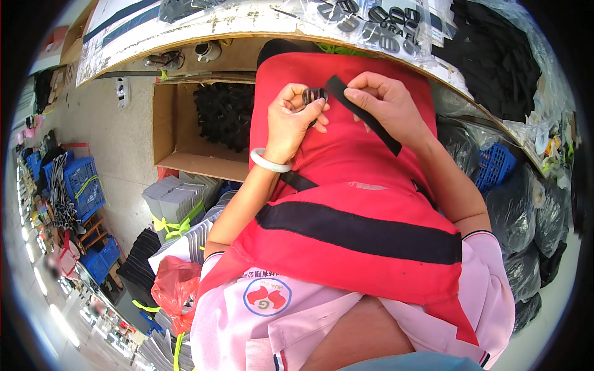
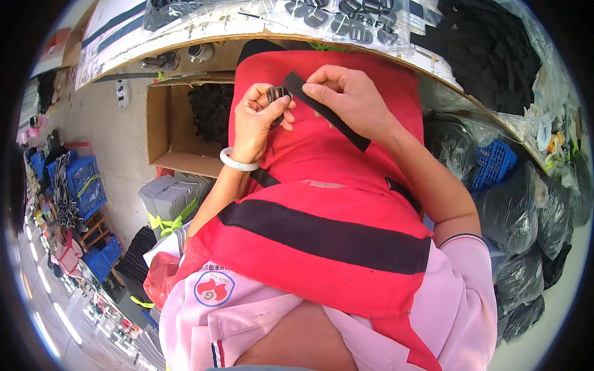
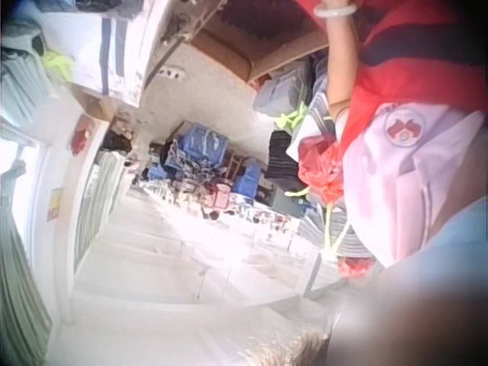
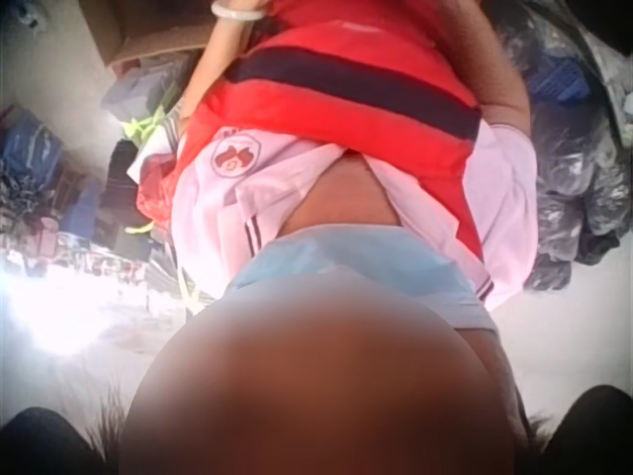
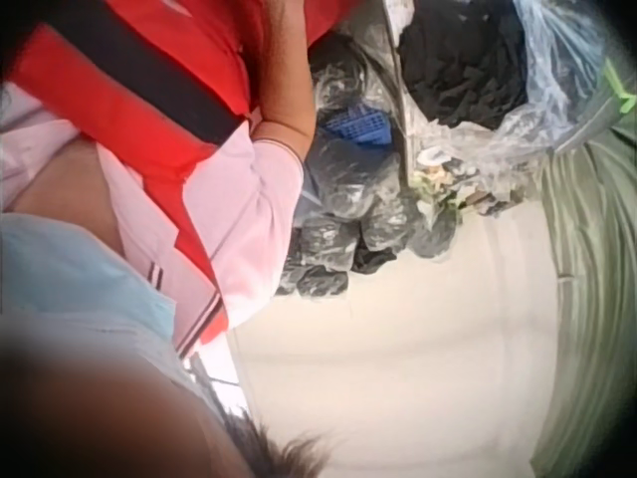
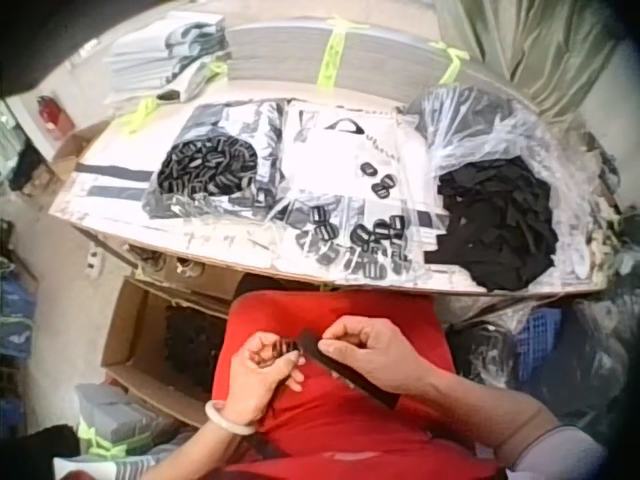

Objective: The recorder is threading straps through plastic buckles at a workbench.

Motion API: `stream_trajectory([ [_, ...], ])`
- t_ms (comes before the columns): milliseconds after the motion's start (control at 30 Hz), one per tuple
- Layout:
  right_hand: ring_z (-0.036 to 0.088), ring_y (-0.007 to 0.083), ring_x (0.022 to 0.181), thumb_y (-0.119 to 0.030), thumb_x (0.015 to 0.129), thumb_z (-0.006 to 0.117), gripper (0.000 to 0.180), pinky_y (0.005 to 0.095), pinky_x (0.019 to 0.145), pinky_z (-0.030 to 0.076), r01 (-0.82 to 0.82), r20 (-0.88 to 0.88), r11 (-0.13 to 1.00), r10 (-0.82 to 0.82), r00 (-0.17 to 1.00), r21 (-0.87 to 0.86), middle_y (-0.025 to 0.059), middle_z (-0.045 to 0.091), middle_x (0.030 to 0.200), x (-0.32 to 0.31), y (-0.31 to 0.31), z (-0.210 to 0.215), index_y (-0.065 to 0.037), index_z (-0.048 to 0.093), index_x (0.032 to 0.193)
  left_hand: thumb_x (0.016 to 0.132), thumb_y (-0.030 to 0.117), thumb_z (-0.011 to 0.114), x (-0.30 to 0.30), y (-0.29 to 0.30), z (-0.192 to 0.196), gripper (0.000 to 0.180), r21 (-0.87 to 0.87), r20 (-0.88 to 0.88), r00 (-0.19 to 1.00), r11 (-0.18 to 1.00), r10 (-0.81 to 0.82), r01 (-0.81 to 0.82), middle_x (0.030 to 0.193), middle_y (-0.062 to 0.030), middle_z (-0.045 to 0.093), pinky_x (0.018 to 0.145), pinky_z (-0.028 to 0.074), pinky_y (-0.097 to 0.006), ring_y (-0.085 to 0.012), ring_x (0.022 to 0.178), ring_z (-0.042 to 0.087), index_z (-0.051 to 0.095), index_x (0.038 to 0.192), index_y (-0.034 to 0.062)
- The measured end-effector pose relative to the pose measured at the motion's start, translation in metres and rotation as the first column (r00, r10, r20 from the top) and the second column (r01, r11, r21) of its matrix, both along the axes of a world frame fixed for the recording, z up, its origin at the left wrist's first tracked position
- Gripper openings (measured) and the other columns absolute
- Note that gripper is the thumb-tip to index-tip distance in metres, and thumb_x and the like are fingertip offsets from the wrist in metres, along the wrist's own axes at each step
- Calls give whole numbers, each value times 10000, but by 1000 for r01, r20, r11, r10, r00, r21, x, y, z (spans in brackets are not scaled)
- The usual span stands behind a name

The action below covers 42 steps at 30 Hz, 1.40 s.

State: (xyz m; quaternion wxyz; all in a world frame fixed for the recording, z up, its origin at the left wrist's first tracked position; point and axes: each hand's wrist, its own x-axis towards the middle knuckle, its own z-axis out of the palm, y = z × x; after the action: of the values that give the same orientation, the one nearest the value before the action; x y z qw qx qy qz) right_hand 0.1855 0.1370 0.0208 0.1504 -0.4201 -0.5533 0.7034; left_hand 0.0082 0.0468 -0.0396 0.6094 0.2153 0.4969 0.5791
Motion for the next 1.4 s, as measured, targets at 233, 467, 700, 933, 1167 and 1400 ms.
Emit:
stream_trajectory([
  [233, 548, 36, 593, -191, 935, 610, 174, 198, 509, 412, -63, 83, 997, 66, 994, -33, -3, 620, 679, -2, -10, -4, -18, 634, 930, 867, -54, 600, 5, -1, 2, 61, 24, -103, 995, 1000, -4, 7, 762, -78, 639, 489, 490, -205, -112, 584, 611, 570, 899, -12],
  [467, 540, 43, 556, -196, 927, 607, 176, 206, 476, 410, -66, 121, 994, 77, 990, -88, 7, 627, 681, -3, -11, -2, -22, 634, 921, 875, -28, 605, 5, -3, -3, 169, 49, -52, 997, 997, -53, 56, 745, -24, 624, 481, 445, -191, -78, 557, 573, 614, 1044, -34],
  [700, 538, 74, 485, -201, 923, 608, 173, 214, 428, 421, 65, 53, 975, -55, 997, -212, 26, 609, 657, -1, -17, -14, -30, 620, 900, 831, -12, 663, 12, -4, -6, 160, 164, -542, 840, 980, -8, 116, 719, -20, 596, 539, 424, -230, -74, 589, 523, 676, 991, -13],
  [933, 562, 95, 502, -219, 948, 609, 199, 210, 453, 445, 152, -137, 946, -197, 971, -285, 59, 625, 709, -4, -24, -22, -22, 588, 959, 823, -17, 677, 8, -3, 3, 168, 189, -728, 685, 969, 30, 159, 722, -15, 563, 578, 418, -223, -77, 631, 507, 675, 990, -13],
  [1167, 576, 91, 566, -226, 960, 597, 270, 214, 512, 476, 174, -145, 954, -213, 966, -245, 66, 645, 767, -6, -20, -35, -13, 554, 1121, 841, 18, 661, 11, -8, -9, 204, 306, -815, 571, 907, 94, 288, 790, -98, 617, 563, 470, -295, -152, 652, 609, 672, 1045, 17],
  [1400, 572, 73, 722, -177, 937, 631, 189, 200, 716, 459, 161, -234, 946, -230, 944, -280, 3, 629, 871, -6, -18, -41, -30, 654, 1055, 940, 97, 578, 8, -3, -2, 177, -144, 372, 925, 980, -76, 139, 769, -128, 665, 473, 474, -224, -162, 555, 602, 653, 1041, -28],
])
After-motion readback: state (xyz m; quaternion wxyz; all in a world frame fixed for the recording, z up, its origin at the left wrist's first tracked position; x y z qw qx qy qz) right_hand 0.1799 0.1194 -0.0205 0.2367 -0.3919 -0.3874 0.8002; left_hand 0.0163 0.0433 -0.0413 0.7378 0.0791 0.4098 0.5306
